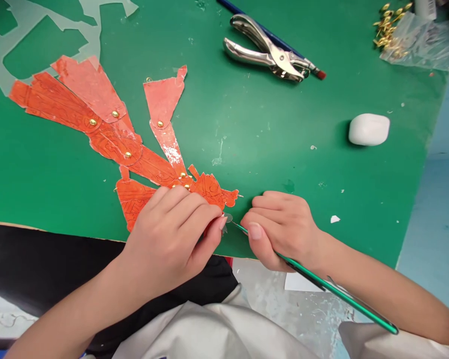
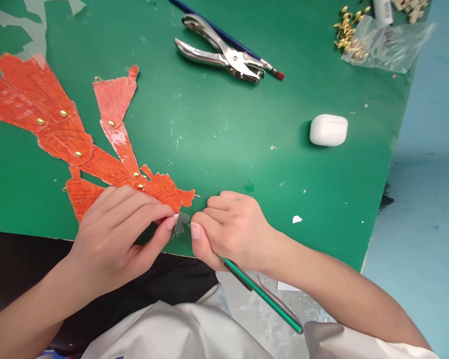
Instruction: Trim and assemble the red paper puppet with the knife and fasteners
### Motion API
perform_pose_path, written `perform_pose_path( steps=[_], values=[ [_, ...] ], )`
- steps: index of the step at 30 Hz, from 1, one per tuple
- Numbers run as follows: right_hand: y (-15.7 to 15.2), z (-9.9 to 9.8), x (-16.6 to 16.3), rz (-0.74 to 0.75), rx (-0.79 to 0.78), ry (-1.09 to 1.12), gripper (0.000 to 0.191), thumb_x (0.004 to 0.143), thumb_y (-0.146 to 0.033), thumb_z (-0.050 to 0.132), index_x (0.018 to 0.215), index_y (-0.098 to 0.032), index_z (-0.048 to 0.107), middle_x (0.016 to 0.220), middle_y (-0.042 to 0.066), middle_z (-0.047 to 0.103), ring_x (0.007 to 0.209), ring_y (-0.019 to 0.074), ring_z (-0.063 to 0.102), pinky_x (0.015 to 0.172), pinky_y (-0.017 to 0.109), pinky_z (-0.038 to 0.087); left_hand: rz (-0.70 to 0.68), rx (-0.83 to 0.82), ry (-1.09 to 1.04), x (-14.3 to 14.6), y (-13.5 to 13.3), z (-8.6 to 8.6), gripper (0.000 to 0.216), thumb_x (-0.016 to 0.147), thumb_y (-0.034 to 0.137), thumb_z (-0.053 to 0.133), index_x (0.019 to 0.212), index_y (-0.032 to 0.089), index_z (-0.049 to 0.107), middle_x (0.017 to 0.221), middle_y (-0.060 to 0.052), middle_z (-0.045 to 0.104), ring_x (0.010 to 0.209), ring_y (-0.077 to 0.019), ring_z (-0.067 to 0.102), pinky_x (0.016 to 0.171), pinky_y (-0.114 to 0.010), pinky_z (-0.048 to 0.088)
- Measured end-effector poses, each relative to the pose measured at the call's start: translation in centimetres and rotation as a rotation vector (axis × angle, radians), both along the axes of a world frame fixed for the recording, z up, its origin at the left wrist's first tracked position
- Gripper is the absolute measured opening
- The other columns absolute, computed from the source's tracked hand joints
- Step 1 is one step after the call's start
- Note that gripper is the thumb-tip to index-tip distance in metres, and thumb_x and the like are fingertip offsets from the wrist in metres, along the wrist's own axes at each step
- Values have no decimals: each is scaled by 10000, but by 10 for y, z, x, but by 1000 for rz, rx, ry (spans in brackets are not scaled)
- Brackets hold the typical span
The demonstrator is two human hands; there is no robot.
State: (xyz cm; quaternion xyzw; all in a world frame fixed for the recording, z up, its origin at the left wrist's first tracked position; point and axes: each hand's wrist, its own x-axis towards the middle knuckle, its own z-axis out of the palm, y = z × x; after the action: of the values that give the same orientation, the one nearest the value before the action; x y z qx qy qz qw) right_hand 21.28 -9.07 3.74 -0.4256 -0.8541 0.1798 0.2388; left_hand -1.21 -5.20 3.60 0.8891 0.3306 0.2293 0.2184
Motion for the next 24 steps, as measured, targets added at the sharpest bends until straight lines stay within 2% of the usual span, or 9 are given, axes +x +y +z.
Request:
perform_pose_path(
  steps=[10,24],
  values=[
    [0,0,-1,2,6,-17,364,1025,-131,406,677,-231,447,558,-35,410,554,156,286,565,340,256,1,14,13,2,0,1,117,973,171,677,867,182,627,777,-12,686,727,-196,526,661,-378,363],
    [-1,0,0,0,24,-23,385,1028,-128,397,662,-230,460,554,-28,412,571,162,270,555,349,263,-8,54,67,3,0,3,185,974,194,660,792,186,623,737,-24,650,708,-209,440,641,-392,309]
  ],
)
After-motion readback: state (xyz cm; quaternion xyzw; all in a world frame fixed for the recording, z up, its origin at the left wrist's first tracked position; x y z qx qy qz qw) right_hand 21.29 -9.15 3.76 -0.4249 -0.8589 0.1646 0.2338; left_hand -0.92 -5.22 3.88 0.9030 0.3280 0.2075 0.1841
